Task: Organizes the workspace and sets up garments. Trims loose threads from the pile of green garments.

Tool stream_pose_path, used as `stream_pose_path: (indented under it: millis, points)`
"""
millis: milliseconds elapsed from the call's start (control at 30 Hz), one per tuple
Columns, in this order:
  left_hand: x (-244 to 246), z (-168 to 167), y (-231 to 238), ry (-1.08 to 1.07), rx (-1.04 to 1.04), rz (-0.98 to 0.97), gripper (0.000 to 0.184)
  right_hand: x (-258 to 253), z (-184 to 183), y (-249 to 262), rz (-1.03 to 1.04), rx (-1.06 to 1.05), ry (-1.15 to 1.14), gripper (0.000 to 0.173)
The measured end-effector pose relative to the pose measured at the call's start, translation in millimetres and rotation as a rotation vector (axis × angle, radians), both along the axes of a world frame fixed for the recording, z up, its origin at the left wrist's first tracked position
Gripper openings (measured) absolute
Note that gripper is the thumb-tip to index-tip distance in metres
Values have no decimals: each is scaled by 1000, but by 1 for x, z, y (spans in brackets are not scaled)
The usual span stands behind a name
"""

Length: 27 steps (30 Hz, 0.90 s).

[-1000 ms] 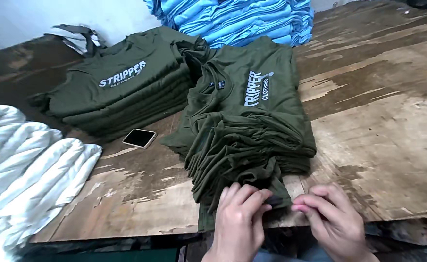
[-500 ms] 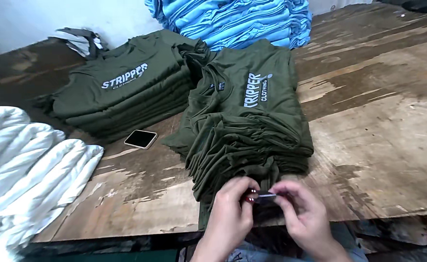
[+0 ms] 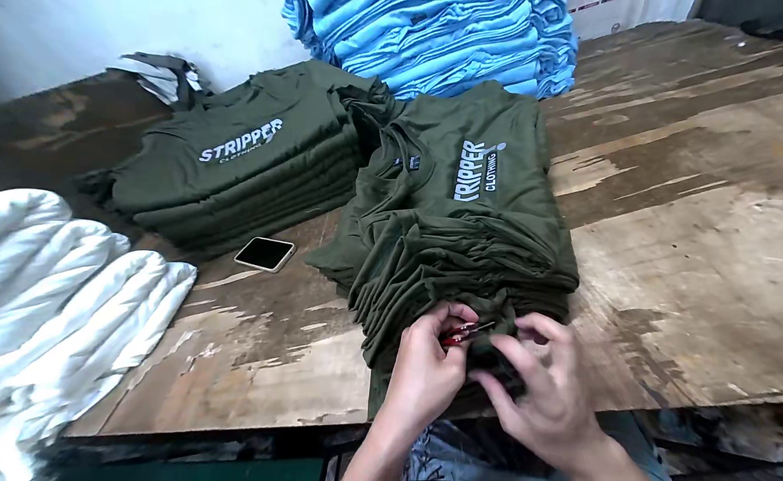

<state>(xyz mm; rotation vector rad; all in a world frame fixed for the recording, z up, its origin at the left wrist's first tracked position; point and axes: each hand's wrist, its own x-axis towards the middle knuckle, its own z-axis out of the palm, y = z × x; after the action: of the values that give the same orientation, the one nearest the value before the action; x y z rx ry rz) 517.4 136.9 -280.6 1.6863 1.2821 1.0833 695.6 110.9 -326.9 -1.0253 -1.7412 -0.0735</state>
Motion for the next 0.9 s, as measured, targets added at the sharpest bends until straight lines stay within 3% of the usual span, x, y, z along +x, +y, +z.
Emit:
stream_pose_path:
  millis: [100,200,267,400,800,867,900]
  points:
    - [-4,-1,-11,67,65,21,19,4,-7,0,71,110,55,22]
    - [-12,-11,-32,369,450,141,33,22,-15,-11,149,165,32,19]
    - [-16,-22,-37,423,713,211,24,28,-19,-20,144,148,31,17]
    - [-11,-43,-38,451,1011,237,19,22,-23,-25,127,80,172,12]
    - [1,-35,-23,537,1104,75,21,29,-20,-35,153,-13,279,3]
    - [6,-34,-19,558,1122,40,18,38,-19,-37,217,4,195,15]
    - [8,-33,-18,542,1097,45,16,43,-17,-37,232,7,130,32]
